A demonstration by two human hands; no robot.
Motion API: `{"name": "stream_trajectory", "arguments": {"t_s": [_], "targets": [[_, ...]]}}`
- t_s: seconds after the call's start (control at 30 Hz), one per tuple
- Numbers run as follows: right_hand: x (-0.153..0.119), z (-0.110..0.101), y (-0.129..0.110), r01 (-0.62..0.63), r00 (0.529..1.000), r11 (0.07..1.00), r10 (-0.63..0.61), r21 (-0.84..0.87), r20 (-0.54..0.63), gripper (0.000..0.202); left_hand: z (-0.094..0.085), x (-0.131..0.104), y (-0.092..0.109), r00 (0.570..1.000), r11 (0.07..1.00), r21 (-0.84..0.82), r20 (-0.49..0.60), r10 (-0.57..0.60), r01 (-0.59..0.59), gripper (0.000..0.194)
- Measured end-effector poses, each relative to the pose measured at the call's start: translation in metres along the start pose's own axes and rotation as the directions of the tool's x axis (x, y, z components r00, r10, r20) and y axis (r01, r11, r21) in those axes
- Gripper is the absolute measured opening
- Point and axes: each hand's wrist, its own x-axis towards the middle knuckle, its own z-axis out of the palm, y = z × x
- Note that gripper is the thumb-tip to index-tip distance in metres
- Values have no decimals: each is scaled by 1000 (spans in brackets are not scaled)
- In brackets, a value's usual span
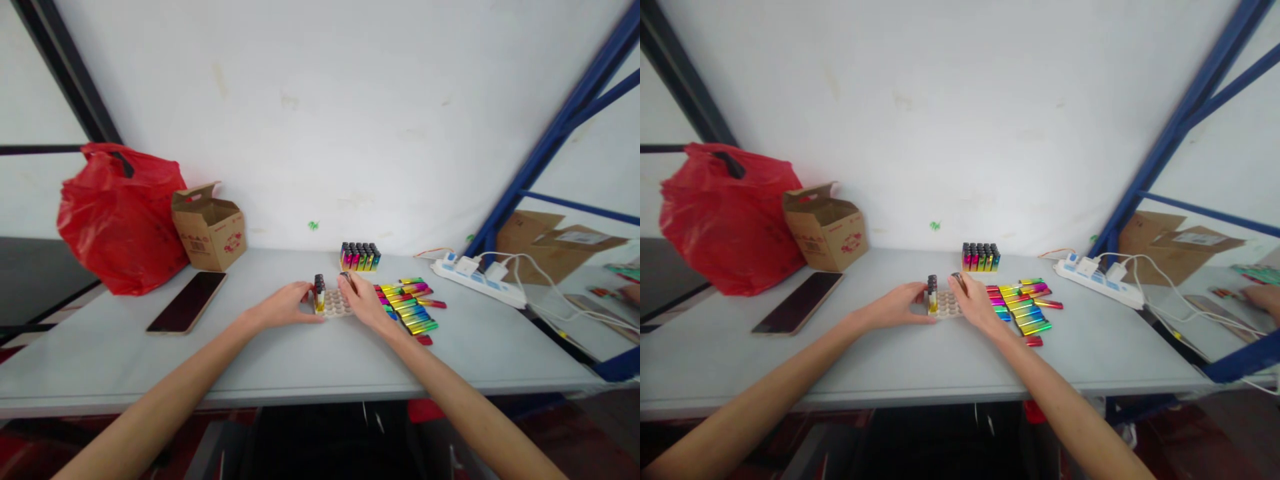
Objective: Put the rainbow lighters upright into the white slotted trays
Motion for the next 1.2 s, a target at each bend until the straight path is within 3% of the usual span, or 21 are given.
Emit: {"name": "stream_trajectory", "arguments": {"t_s": [0.17,0.33,0.5,0.8,0.97,1.2], "targets": [[-1,0,-2,210,975,970,-199,-119,104,46,-1,-1,2,1000,1000,-19,-11,3,-3,65],[-2,1,-1,153,974,979,-126,-137,188,51,-1,-1,1,1000,1000,-20,-15,1,-1,66],[-2,1,-3,166,963,982,-141,-93,229,50,0,-1,0,1000,999,-33,-20,-3,2,66],[-4,6,-2,294,908,944,-226,-152,352,22,-1,-1,2,1000,999,-46,-16,5,-6,61],[-6,7,2,312,898,932,-227,-182,377,26,-1,-1,2,1000,999,-42,9,-19,20,62],[-3,9,3,410,893,823,-273,-393,359,42,-2,-1,3,1000,999,-28,5,-17,17,58]]}}
